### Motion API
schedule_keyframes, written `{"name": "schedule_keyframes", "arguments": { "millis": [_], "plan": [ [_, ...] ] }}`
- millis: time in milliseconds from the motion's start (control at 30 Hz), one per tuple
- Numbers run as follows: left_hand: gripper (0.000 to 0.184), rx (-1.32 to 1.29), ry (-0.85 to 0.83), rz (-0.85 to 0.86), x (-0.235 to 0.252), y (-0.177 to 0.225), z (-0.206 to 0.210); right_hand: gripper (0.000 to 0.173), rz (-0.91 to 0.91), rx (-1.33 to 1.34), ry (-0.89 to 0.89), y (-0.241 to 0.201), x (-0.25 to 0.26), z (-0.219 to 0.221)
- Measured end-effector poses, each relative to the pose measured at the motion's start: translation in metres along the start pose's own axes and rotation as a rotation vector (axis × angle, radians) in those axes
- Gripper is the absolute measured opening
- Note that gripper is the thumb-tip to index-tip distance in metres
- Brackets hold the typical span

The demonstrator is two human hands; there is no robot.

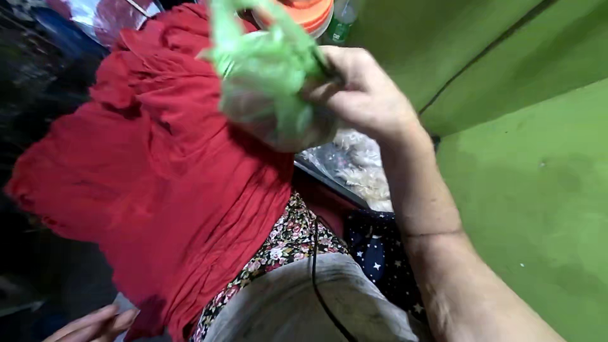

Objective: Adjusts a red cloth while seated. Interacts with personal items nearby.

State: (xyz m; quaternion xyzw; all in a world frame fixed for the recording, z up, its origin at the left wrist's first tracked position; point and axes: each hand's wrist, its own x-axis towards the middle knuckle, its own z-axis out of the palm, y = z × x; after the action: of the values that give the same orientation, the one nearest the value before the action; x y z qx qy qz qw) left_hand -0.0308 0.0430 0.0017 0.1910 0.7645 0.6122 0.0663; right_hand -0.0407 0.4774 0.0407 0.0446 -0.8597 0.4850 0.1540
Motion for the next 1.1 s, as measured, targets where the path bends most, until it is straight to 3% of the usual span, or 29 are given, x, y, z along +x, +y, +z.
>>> {"name": "schedule_keyframes", "arguments": {
  "millis": [100, 267, 400, 467, 567, 733, 833, 1000, 1100],
  "plan": [
    [0.024, 0.045, -0.098, 0.0, 0.002, -0.02, 0.004, 0.019, 0.338, -0.107, 0.051, 0.038, -0.024, -0.018],
    [0.023, 0.04, -0.171, -0.055, 0.007, -0.032, 0.013, 0.035, 0.892, -0.031, -0.22, 0.099, -0.084, 0.017],
    [0.017, 0.042, -0.192, -0.13, 0.007, -0.038, 0.028, 0.039, 1.041, -0.146, -0.671, 0.151, -0.172, 0.106],
    [0.016, 0.082, -0.211, -0.159, 0.005, -0.041, 0.034, 0.041, 1.099, -0.138, -0.735, 0.177, -0.206, 0.138],
    [0.022, 0.15, -0.257, -0.203, 0.002, -0.044, 0.039, 0.041, 1.221, -0.1, -0.714, 0.194, -0.202, 0.143],
    [0.02, 0.148, -0.235, -0.251, 0.0, -0.053, 0.045, 0.04, 1.3, -0.233, -0.719, 0.179, -0.179, 0.149],
    [0.024, 0.204, -0.236, -0.271, 0.001, -0.054, 0.047, 0.046, 1.245, -0.277, -0.791, 0.169, -0.176, 0.146],
    [0.022, 0.21, -0.213, -0.26, -0.003, -0.057, 0.051, 0.062, 1.064, -0.216, -0.936, 0.145, -0.16, 0.102],
    [0.021, 0.182, -0.207, -0.251, -0.003, -0.059, 0.051, 0.055, 1.013, -0.269, -0.922, 0.117, -0.137, 0.072]
  ]
}}
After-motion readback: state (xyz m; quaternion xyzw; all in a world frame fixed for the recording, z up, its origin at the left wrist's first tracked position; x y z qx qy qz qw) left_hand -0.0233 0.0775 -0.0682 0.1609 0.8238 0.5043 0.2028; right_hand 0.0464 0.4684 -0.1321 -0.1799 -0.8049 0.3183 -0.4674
